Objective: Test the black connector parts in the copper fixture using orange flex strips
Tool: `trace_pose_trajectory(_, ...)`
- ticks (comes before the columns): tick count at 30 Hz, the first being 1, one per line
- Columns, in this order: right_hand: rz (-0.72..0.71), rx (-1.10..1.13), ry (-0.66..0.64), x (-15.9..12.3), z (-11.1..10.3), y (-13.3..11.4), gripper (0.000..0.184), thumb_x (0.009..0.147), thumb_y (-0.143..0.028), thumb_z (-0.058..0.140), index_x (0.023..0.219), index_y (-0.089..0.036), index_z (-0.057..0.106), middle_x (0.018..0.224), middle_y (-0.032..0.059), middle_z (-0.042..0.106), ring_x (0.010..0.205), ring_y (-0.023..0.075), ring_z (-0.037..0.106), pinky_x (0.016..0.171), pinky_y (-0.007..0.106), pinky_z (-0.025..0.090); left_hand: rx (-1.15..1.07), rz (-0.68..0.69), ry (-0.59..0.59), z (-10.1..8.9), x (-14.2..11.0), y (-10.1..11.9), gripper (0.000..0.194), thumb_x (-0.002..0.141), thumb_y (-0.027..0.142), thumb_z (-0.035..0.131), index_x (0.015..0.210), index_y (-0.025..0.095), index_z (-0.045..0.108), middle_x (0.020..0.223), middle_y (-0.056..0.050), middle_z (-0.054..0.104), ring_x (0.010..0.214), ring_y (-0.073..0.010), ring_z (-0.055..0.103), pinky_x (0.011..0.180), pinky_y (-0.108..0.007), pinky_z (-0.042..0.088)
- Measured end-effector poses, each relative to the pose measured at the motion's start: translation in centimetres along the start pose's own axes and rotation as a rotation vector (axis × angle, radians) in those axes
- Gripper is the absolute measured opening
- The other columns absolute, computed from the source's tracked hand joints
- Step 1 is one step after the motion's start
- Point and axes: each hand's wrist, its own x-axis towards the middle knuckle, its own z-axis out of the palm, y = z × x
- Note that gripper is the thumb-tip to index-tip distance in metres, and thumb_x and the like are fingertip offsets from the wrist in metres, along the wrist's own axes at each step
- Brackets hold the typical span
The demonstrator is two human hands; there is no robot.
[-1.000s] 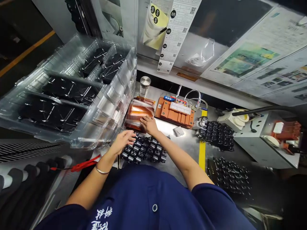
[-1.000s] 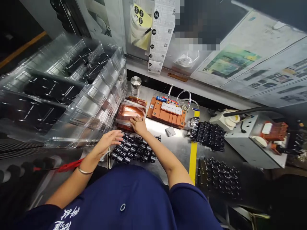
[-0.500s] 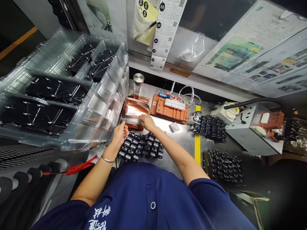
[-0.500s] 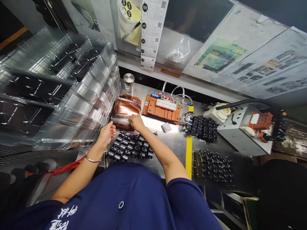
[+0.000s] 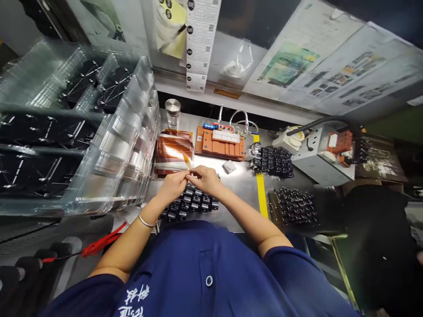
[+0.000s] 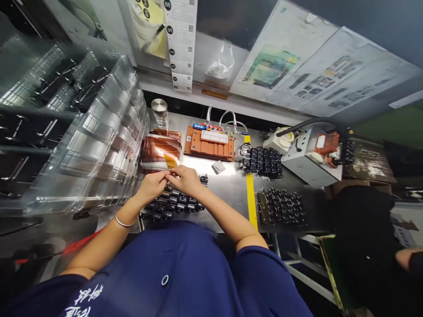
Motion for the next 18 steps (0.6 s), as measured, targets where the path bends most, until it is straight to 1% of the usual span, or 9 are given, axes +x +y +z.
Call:
trace_pose_trajectory(2,0.034,0.032,-0.086,-0.8,-1.8,-1.0,0.016,0.085,-0.026,0.063,0.087,-0.016,0.075,0.08,0.0043,0.074,0.071,0.0125,0.063,0.067,0.022,0.045,0.044,0.128,-0.126,-0.5,0.0,1.0,0.024,0.085,0.019,0.047,0.09,0.017,0.071,0.082,-0.007,0.073,0.073,-0.0175,0.067,0.073,-0.028,0.053)
trace_pose_trajectory(4,0.057,0.101,-0.197,-1.7,-3.5,-1.5,0.019,0.086,-0.022,0.059,0.081,-0.014,0.075,0.072,0.0024,0.072,0.065,0.0105,0.061,0.062,0.021,0.042,-0.012,0.181,-0.244,-0.7,0.1,2.1,0.023,0.088,0.023,0.049,0.09,0.017,0.071,0.079,-0.006,0.072,0.069,-0.0158,0.065,0.069,-0.025,0.051)
trace_pose_trajectory(6,0.097,0.185,-0.275,-2.4,-4.7,-1.6,0.02,0.083,-0.018,0.058,0.075,-0.012,0.075,0.065,0.0002,0.07,0.061,0.0091,0.059,0.057,0.019,0.04,-0.112,0.169,-0.339,-0.5,0.2,3.3,0.021,0.087,0.026,0.053,0.089,0.018,0.072,0.08,-0.005,0.073,0.071,-0.0159,0.065,0.07,-0.025,0.051)
trace_pose_trajectory(8,0.185,0.295,-0.263,-2.9,-5.3,-1.0,0.016,0.076,-0.016,0.059,0.068,-0.012,0.073,0.059,-0.0017,0.067,0.056,0.0084,0.057,0.054,0.018,0.039,-0.203,0.1,-0.376,0.1,0.2,4.5,0.019,0.086,0.028,0.056,0.083,0.019,0.073,0.079,-0.005,0.072,0.071,-0.0167,0.065,0.071,-0.025,0.05)
trace_pose_trajectory(9,0.247,0.373,-0.23,-3.1,-5.5,-0.5,0.014,0.073,-0.016,0.06,0.065,-0.013,0.072,0.056,-0.0023,0.065,0.054,0.0083,0.056,0.052,0.018,0.039,-0.236,0.044,-0.357,0.4,0.2,4.8,0.018,0.085,0.029,0.058,0.078,0.02,0.073,0.076,-0.005,0.072,0.069,-0.0166,0.064,0.07,-0.025,0.05)
trace_pose_trajectory(11,0.391,0.554,-0.109,-3.2,-5.8,1.1,0.01,0.067,-0.019,0.063,0.061,-0.013,0.069,0.051,-0.0023,0.063,0.048,0.0088,0.055,0.048,0.018,0.04,-0.297,-0.118,-0.236,1.0,0.5,4.8,0.018,0.081,0.031,0.061,0.073,0.019,0.071,0.068,-0.005,0.068,0.061,-0.0153,0.061,0.063,-0.024,0.049)
trace_pose_trajectory(13,0.54,0.704,0.101,-3.4,-6.4,3.3,0.009,0.061,-0.023,0.065,0.058,-0.014,0.067,0.049,-0.0016,0.063,0.046,0.0098,0.057,0.045,0.019,0.042,-0.349,-0.327,-0.022,1.1,1.2,3.4,0.016,0.079,0.031,0.061,0.075,0.017,0.069,0.062,-0.003,0.064,0.052,-0.0131,0.055,0.053,-0.022,0.047)
trace_pose_trajectory(16,0.688,0.785,0.492,-4.5,-8.4,6.9,0.01,0.055,-0.026,0.065,0.054,-0.015,0.064,0.05,-0.0005,0.064,0.046,0.01,0.059,0.043,0.018,0.044,-0.346,-0.592,0.319,0.6,3.0,-0.5,0.015,0.079,0.029,0.057,0.08,0.016,0.062,0.059,0.0,0.058,0.044,-0.0107,0.048,0.043,-0.02,0.04)
trace_pose_trajectory(18,0.725,0.765,0.685,-6.0,-10.1,8.9,0.012,0.054,-0.028,0.065,0.054,-0.016,0.063,0.051,-0.0003,0.064,0.046,0.0096,0.058,0.043,0.018,0.045,-0.202,-0.709,0.446,0.1,4.0,-3.5,0.013,0.08,0.027,0.052,0.081,0.016,0.059,0.06,0.001,0.056,0.044,-0.0111,0.047,0.044,-0.021,0.04)
